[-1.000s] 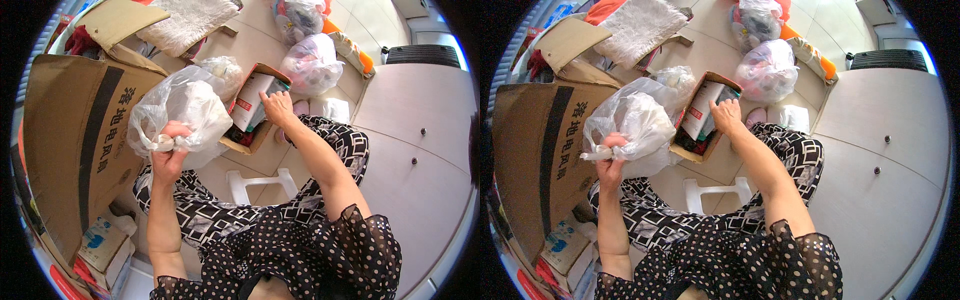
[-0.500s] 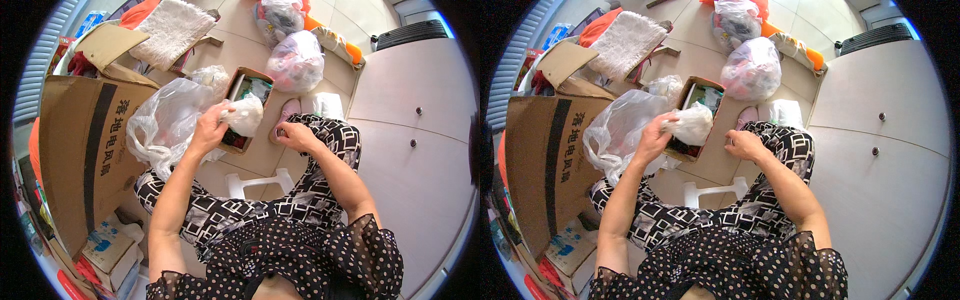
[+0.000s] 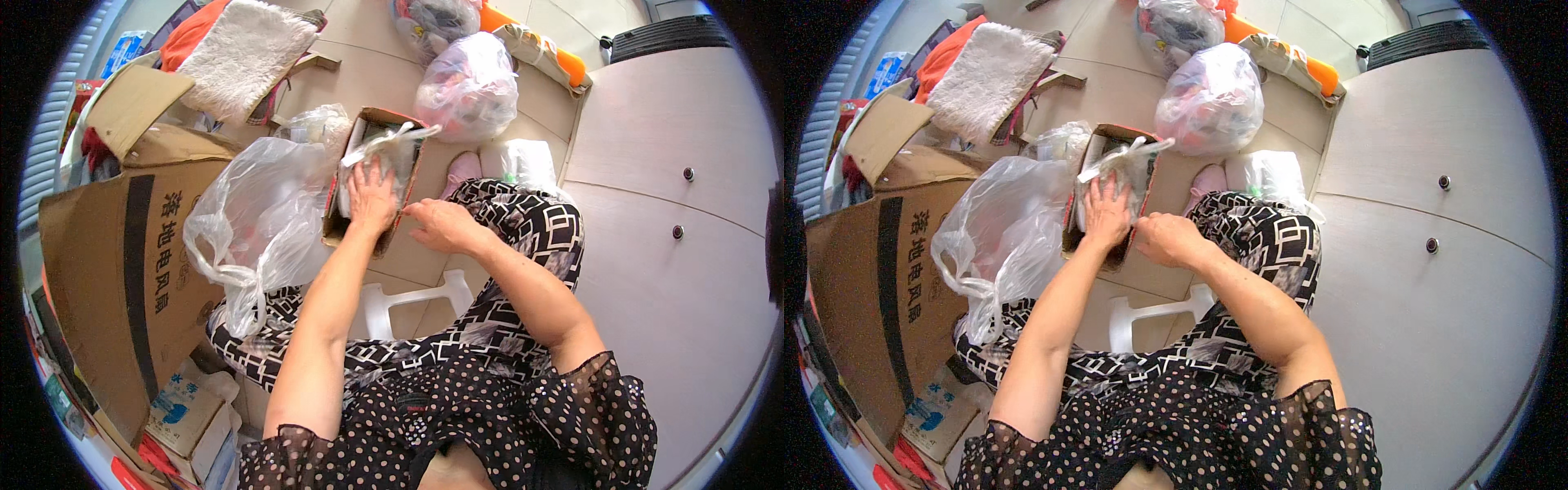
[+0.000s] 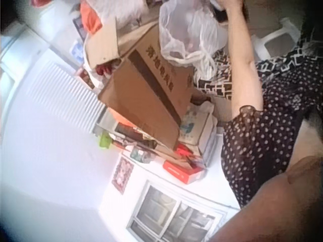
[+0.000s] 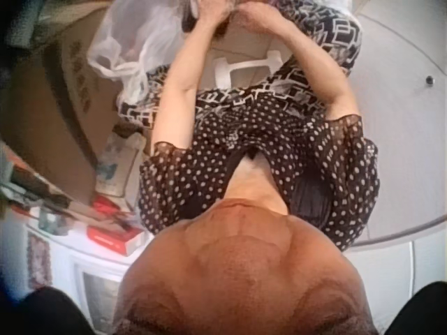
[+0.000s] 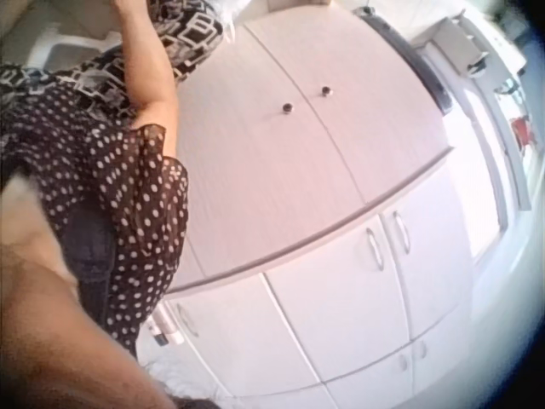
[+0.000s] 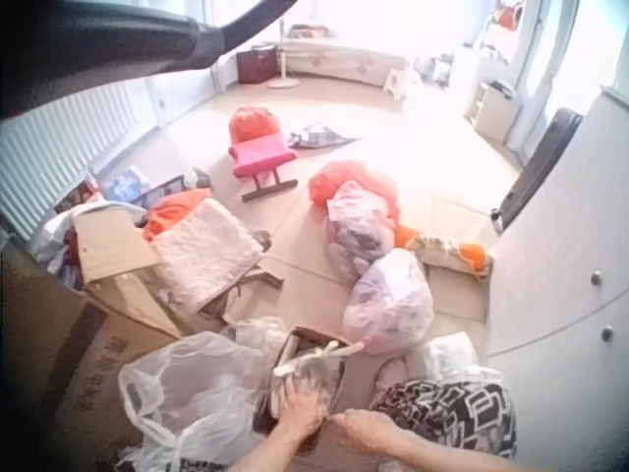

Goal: The person unpacks items from plastic bags and cardboard boxes while sitting on the floor, then places boxes and packages onto a white cabinet shelf. They handle food boxes, medicine boxes, and plastic-wrapped items, arranging them on the cabinet and floor.

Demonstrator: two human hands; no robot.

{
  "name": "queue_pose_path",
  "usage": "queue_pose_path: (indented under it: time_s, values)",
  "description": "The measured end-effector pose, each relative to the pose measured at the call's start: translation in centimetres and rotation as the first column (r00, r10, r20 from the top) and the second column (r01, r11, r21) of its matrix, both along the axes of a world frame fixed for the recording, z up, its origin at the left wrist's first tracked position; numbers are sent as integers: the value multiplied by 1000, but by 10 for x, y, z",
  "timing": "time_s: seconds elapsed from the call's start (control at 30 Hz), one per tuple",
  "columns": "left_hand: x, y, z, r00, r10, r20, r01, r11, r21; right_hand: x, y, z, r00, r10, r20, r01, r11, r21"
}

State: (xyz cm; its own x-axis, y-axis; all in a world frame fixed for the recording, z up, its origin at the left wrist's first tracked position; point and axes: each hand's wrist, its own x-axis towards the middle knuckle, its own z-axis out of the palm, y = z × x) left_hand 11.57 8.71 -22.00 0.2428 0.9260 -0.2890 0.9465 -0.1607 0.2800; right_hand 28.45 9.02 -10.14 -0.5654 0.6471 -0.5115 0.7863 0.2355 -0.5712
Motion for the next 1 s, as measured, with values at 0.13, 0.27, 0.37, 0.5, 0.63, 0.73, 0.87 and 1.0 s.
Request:
queue_pose_path:
  time_s: [0.13,0.27,0.37,0.5,0.63,0.73,0.87,1.0]
  values:
    - [-4,15,-18,985,-45,-165,1,968,-253,-6,-4,4,996,88,18,-88,996,-32]
    - [4,29,3,987,-52,-152,10,965,-263,-16,-4,7,978,206,31,-202,975,-89]
    - [-14,23,35,987,-98,124,116,982,-149,-16,-2,5,982,183,35,-175,969,-172]
    - [-67,-8,95,929,-98,357,132,989,-73,-5,-1,-8,981,157,116,-138,977,-161]
    - [-128,-47,159,922,43,385,35,980,-194,1,1,-24,972,14,235,44,969,-242]
    - [-160,-78,190,909,205,362,-141,971,-195,8,-4,-72,946,-268,183,322,848,-421]
    - [-163,-120,234,894,274,354,-325,941,92,-2,0,-78,651,-743,159,599,373,-709]
    - [-168,-147,257,975,193,110,-222,873,435,-23,-5,-109,401,-907,129,642,178,-746]
